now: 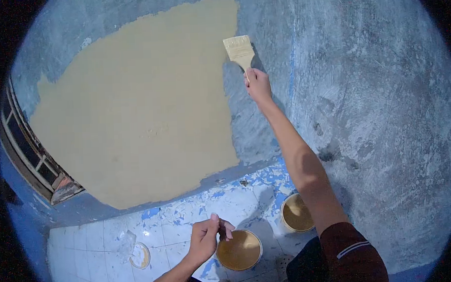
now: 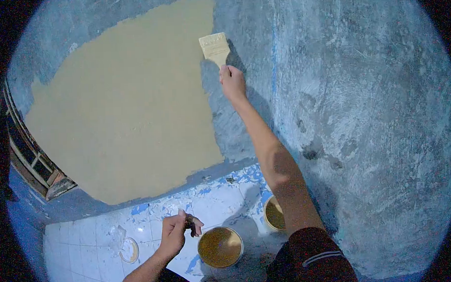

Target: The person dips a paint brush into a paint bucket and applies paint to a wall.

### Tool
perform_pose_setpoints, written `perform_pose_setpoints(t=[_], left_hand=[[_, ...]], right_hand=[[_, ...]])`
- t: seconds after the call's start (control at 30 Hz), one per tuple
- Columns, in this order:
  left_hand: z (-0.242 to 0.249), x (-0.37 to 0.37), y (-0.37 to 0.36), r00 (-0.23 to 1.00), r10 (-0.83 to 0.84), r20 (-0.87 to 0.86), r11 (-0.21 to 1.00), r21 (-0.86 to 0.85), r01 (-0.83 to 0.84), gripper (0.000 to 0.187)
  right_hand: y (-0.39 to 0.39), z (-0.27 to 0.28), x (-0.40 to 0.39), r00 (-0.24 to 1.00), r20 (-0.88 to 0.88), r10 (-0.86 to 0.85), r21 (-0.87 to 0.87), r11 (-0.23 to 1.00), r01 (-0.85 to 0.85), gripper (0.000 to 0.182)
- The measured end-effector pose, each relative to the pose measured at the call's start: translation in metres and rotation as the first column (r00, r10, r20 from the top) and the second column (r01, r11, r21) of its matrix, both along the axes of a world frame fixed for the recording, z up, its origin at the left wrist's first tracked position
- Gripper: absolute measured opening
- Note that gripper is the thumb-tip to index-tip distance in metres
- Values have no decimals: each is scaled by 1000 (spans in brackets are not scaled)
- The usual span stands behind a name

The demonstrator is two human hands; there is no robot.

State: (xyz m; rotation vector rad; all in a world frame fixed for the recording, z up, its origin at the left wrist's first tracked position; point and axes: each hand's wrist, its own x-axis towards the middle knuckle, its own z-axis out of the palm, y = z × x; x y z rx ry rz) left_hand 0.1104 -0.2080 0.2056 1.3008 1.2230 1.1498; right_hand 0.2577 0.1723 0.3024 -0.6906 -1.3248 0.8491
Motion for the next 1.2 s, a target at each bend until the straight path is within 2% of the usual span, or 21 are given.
perform_pose_setpoints(t=[0.23, 0.3, 0.37, 0.43, 0.5, 0.6, 0.7, 0.8, 0.83, 0.9, 0.97, 1.03, 1.1, 1.2], left_hand=[[8, 6, -7, 999, -38, 12, 999, 6, 38, 56], [10, 7, -8, 997, -61, 37, 998, 6, 61, 54], [11, 7, -8, 997, -68, 29, 998, 5, 68, 53], [11, 8, -8, 997, -77, 25, 997, 3, 77, 52], [10, 9, -7, 994, -104, 14, 994, 15, 104, 53], [8, 9, -8, 994, -107, -7, 994, 4, 107, 54], [7, 6, -8, 993, -103, -63, 995, 4, 103, 55], [7, 5, -6, 995, -99, -33, 995, 23, 100, 55], [7, 5, -6, 995, -95, -29, 995, 20, 96, 55], [8, 4, -6, 994, -93, -51, 996, 10, 94, 53], [10, 6, -6, 995, -90, -32, 996, 6, 90, 53], [11, 8, -7, 996, -88, -17, 996, 4, 88, 52], [11, 8, -8, 995, -103, -2, 995, 0, 103, 52], [12, 6, -11, 992, -116, -48, 993, 21, 117, 52]], right_hand=[[-2, -6, -9, 999, -35, -26, -101, 995, 22, 32], [-1, -26, -7, 999, -20, -27, -99, 995, 25, 32], [4, -60, -4, 994, 98, -43, -90, 995, 52, 33], [0, -94, -1, 991, 119, -58, -77, 995, 67, 34], [-9, -105, 4, 988, 135, -73, -65, 994, 83, 35], [-21, -93, 10, 991, 84, -100, -123, 986, 110, 36], [-10, -53, 10, 990, 63, -123, -20, 992, 124, 36], [-8, -13, 2, 996, 30, -82, 30, 996, 81, 37], [-4, -10, -1, 999, 13, -51, 70, 996, 50, 37], [-2, -12, -6, 998, 40, -53, 36, 998, 52, 37], [2, -27, -11, 996, 66, -56, 4, 998, 56, 36], [-1, -58, -12, 999, 45, -13, -131, 991, 19, 35], [11, -99, -6, 976, 186, -117, -76, 988, 133, 33], [7, -137, 2, 993, 100, -70, -41, 996, 75, 34]])
